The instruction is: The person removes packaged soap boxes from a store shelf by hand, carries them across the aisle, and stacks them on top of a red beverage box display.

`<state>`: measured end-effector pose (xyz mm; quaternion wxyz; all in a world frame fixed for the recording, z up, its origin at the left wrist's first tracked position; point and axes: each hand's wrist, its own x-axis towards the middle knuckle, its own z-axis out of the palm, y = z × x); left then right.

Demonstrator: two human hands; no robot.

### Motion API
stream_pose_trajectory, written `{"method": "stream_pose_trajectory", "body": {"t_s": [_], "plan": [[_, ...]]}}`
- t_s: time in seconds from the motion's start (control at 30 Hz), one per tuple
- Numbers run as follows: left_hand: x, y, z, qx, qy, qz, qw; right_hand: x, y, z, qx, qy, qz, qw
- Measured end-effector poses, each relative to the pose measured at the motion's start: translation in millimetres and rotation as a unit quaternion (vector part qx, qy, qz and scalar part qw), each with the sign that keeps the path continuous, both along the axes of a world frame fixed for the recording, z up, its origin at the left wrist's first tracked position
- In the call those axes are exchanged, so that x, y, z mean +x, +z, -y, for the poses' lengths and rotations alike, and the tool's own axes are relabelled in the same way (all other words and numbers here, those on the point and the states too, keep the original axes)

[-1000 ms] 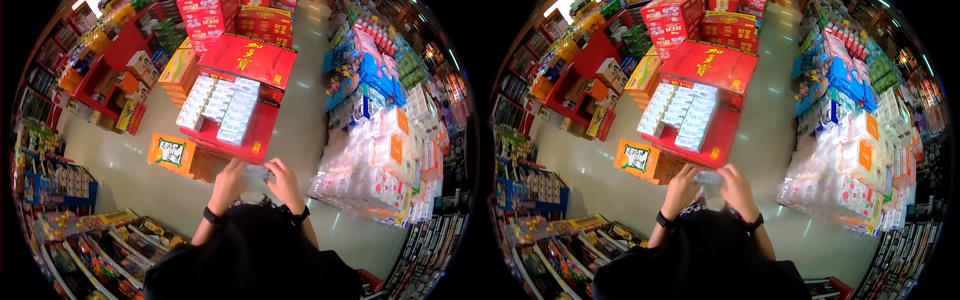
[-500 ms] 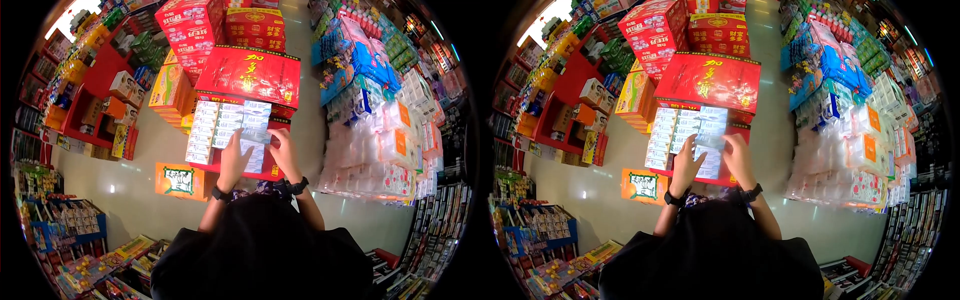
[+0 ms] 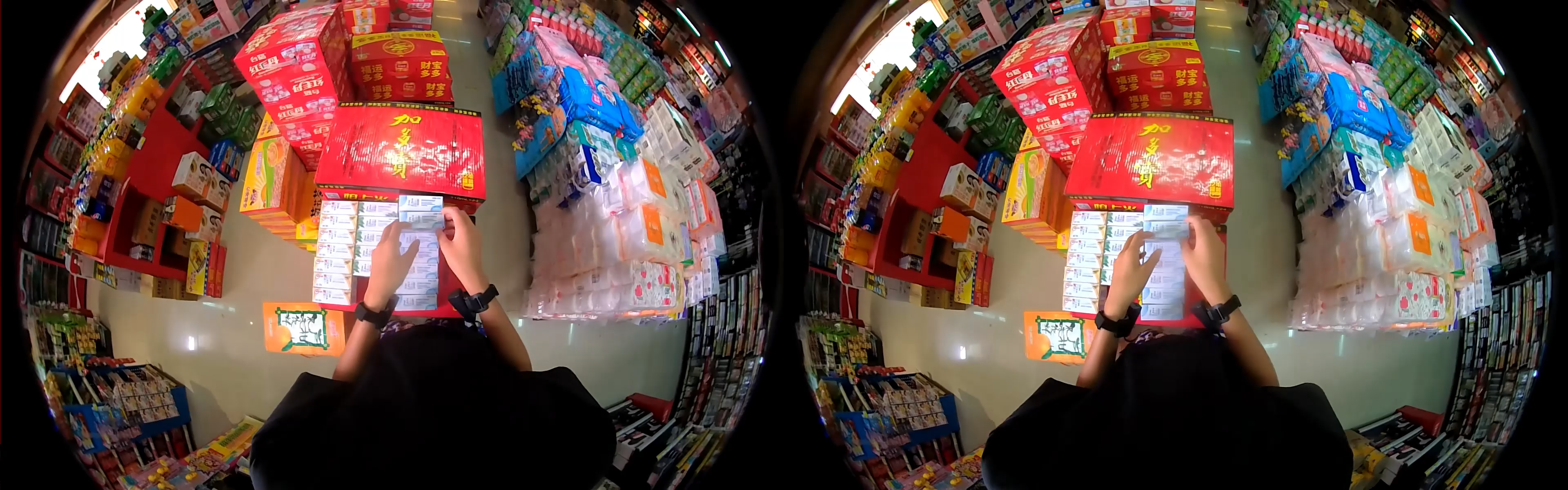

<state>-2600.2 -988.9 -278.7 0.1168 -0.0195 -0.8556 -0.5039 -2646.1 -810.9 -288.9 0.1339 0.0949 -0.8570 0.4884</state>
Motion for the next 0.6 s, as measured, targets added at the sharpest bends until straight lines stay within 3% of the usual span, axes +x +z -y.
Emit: {"method": "stream_pose_trajectory", "body": {"t_s": [0.23, 0.3, 0.4, 0.43, 0.6], "plan": [[-7.1, -12.2, 1.2, 0.019, -0.011, 0.038, 0.999, 9.0, 2.2, 2.3, -0.002, 0.002, -0.002, 1.000], [-0.7, -5.6, 0.6, 0.008, -0.003, 0.049, 0.999, 10.3, 3.6, 1.5, 0.037, 0.000, -0.057, 0.998], [17.5, 8.0, 4.1, -0.089, 0.028, -0.031, 0.995, 20.1, 19.2, -2.5, 0.060, -0.013, -0.088, 0.994], [28.4, 17.6, 8.7, -0.060, 0.014, 0.003, 0.998, 25.1, 21.9, -5.1, 0.063, -0.019, -0.087, 0.994], [92.1, 12.4, 24.5, -0.150, 0.066, 0.096, 0.982, 60.7, 0.5, -30.4, 0.105, 0.054, -0.019, 0.993]]}}
